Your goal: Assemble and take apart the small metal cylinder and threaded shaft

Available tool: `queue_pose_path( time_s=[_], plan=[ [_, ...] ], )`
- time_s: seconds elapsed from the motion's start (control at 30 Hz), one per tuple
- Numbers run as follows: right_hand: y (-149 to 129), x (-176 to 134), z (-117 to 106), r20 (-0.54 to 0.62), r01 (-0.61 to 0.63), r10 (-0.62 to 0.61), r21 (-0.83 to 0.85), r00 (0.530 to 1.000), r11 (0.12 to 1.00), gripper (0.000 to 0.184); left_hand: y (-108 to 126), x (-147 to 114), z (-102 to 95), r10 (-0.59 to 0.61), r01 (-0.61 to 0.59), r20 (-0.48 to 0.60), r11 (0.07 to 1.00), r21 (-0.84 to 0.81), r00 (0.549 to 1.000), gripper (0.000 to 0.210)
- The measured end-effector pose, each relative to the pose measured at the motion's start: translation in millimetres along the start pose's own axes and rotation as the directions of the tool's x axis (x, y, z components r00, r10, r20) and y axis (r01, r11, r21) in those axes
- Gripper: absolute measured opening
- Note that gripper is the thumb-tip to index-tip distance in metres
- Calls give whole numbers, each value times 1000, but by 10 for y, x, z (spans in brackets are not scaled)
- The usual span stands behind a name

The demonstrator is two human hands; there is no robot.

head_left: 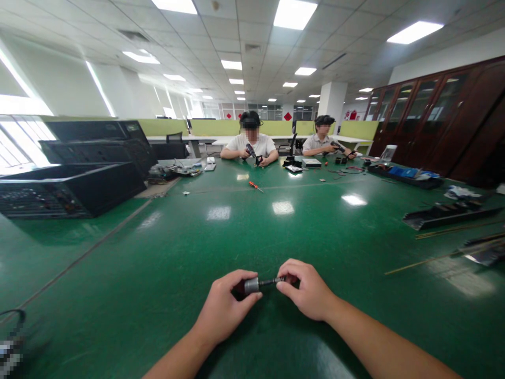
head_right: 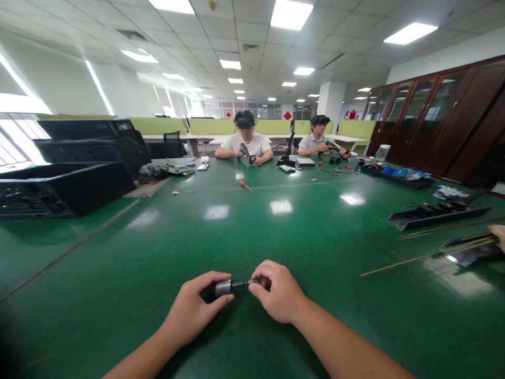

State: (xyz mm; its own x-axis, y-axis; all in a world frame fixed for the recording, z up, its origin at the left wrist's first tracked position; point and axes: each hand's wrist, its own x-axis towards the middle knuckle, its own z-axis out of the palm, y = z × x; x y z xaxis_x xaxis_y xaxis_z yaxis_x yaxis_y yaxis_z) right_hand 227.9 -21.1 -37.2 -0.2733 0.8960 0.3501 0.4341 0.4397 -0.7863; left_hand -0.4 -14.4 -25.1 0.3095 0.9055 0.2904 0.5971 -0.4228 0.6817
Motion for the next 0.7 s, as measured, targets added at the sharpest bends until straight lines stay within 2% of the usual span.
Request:
queue_pose_path(
  time_s=[0.7],
  plan=[
    [-15,12,-30,-29,-31,30,-28,999,999,4,-33,30,-51,-15,15,-8,999,29,1000,27]
  ],
)
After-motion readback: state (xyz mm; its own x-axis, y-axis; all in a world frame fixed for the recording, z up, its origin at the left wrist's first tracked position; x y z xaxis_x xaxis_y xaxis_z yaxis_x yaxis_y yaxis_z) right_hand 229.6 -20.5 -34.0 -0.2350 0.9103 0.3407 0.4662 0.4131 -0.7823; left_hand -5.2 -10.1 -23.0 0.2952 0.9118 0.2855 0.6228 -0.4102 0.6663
